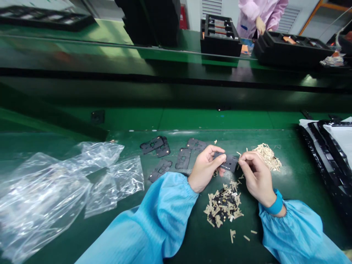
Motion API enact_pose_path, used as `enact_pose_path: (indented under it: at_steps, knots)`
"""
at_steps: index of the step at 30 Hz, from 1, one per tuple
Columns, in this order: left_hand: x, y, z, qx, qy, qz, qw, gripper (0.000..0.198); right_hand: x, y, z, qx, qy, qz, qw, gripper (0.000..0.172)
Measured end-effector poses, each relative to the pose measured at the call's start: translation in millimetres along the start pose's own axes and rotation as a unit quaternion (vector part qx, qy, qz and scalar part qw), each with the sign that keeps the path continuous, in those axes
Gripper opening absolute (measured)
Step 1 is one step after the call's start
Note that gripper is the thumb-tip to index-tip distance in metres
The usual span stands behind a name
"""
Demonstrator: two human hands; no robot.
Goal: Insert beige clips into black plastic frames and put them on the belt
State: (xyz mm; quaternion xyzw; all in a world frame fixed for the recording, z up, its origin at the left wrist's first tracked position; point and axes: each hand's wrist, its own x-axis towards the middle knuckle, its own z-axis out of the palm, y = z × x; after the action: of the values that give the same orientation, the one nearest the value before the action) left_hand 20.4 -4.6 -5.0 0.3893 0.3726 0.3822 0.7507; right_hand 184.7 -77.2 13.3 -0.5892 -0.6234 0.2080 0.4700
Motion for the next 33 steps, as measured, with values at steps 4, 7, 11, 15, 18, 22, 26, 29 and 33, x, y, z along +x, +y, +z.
enact_pose_path:
  at_steps: [4,7,11,15,18,22,26,29,33]
  knots:
    - [-1,0,-0.4,0.010,-0.002,0.012,1.000,0.042,1,-1,-1,-0.003,-0.008,-0.006,1.000,0.013]
    - [0,-2,-0.9,0.015,-0.002,0.018,1.000,0.042,2,-1,-2,-0.009,-0.009,-0.005,1.000,0.012]
    - [3,-4,-2.1,0.009,0.017,0.023,1.000,0.044,0,-1,-1,-0.011,-0.032,-0.013,0.999,0.011]
    - [4,-2,-1.8,0.006,0.024,0.024,0.999,0.046,-4,3,-1,0.026,-0.014,0.000,1.000,0.004]
    - [2,0,-0.2,0.004,0.011,0.018,1.000,0.047,-6,6,1,0.041,-0.016,0.016,0.999,0.038]
    - [0,1,1.8,-0.005,-0.004,0.012,1.000,0.048,-9,5,6,-0.019,-0.050,-0.025,0.998,0.056]
    - [-1,-1,2.4,-0.014,-0.002,0.014,1.000,0.047,-12,2,11,-0.047,0.016,-0.062,0.997,0.052]
    - [0,-2,2.1,-0.011,0.002,0.021,1.000,0.046,-13,2,10,-0.044,0.030,-0.056,0.997,0.046]
    - [1,0,1.9,0.029,-0.015,0.037,0.999,0.040,-9,5,6,-0.003,-0.040,0.028,0.999,0.041]
